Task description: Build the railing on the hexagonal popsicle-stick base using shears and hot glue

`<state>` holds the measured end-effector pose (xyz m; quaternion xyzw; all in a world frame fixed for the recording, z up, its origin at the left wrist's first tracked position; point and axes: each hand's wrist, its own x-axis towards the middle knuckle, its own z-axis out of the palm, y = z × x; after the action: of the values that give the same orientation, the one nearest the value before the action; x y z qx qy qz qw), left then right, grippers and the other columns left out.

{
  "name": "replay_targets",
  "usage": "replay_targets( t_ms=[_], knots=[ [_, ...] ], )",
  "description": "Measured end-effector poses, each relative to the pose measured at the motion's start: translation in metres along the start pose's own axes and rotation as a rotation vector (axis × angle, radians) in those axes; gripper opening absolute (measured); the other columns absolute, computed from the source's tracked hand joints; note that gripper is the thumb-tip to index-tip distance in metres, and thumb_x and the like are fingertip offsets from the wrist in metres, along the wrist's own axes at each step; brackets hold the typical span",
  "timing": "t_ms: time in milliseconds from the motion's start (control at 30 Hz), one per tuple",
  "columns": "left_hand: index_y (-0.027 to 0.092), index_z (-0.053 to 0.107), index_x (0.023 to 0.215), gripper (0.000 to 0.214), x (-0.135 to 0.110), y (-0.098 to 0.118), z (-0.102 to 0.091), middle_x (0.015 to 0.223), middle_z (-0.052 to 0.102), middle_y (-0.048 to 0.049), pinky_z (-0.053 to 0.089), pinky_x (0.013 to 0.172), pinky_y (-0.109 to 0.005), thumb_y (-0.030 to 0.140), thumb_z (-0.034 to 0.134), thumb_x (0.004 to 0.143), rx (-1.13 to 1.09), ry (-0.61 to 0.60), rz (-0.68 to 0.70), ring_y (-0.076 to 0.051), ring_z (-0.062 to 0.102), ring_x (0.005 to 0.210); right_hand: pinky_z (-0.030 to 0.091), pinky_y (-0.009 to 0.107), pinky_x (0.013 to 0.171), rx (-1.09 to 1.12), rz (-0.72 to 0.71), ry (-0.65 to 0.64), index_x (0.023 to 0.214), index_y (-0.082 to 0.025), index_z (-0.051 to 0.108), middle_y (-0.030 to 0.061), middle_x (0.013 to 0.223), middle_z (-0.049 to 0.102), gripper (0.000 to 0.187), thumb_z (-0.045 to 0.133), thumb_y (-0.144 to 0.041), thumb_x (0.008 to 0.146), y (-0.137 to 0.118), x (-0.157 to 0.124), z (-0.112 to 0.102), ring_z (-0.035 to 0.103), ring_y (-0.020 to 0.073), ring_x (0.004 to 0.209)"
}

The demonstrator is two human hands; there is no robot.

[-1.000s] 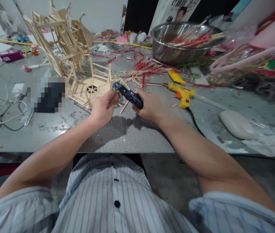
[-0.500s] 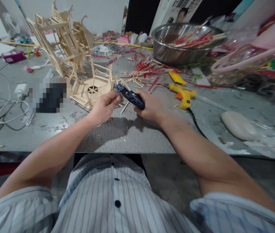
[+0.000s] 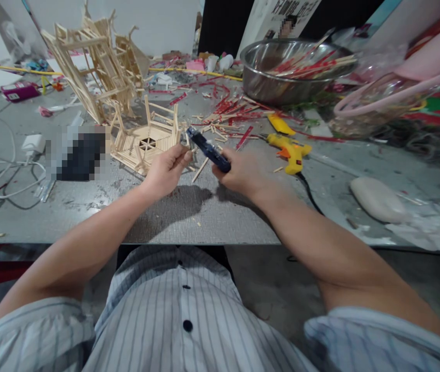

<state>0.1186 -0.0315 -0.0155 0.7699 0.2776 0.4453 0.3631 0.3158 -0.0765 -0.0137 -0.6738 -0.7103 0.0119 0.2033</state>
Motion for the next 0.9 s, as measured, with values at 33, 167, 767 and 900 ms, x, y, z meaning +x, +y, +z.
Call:
replay_targets(
  t_ms=[33, 167, 767, 900],
  knots=[
    [0.020, 0.049, 0.069, 0.030, 0.000, 0.000, 0.000, 0.058, 0.035, 0.0037, 0.025, 0.050, -0.028, 0.038, 0.058, 0.092, 0.023, -0.001, -0.002, -0.010, 0.031, 0.053, 0.044, 0.038, 0.066, -0.006, 0.022, -0.009, 0.089, -0.021, 0.063, 0.0111, 0.079, 0.069, 0.017, 0.058, -0.032, 0.077, -0.001, 0.000, -0.001, 0.066, 0.0293, 0.076],
    [0.020, 0.050, 0.074, 0.023, 0.000, -0.001, 0.002, 0.056, 0.037, 0.0054, 0.028, 0.049, -0.026, 0.030, 0.058, 0.092, -0.023, -0.029, -0.057, -0.009, 0.032, 0.050, 0.048, 0.041, 0.072, 0.018, 0.058, 0.037, 0.109, -0.020, 0.063, 0.0134, 0.097, 0.071, 0.032, 0.056, -0.033, 0.081, 0.001, 0.004, -0.002, 0.068, 0.0324, 0.090],
    [0.020, 0.043, 0.084, 0.018, 0.005, 0.017, -0.005, 0.071, 0.067, 0.0020, 0.052, 0.060, -0.022, 0.026, 0.058, 0.093, -0.488, 0.013, -0.352, -0.008, 0.064, 0.060, 0.050, 0.052, 0.084, 0.154, -0.031, 0.233, 0.119, -0.022, 0.055, 0.0149, 0.111, 0.068, 0.044, 0.061, -0.037, 0.078, 0.028, 0.012, 0.018, 0.064, 0.0353, 0.103],
    [0.021, 0.044, 0.080, 0.029, 0.006, 0.011, -0.008, 0.075, 0.063, 0.0031, 0.056, 0.065, -0.023, 0.035, 0.069, 0.085, -0.522, 0.115, -0.285, -0.009, 0.065, 0.069, 0.051, 0.044, 0.076, 0.247, -0.074, 0.240, 0.106, -0.023, 0.058, 0.0107, 0.095, 0.071, 0.034, 0.058, -0.042, 0.078, 0.023, 0.007, 0.010, 0.065, 0.0289, 0.085]
  ],
)
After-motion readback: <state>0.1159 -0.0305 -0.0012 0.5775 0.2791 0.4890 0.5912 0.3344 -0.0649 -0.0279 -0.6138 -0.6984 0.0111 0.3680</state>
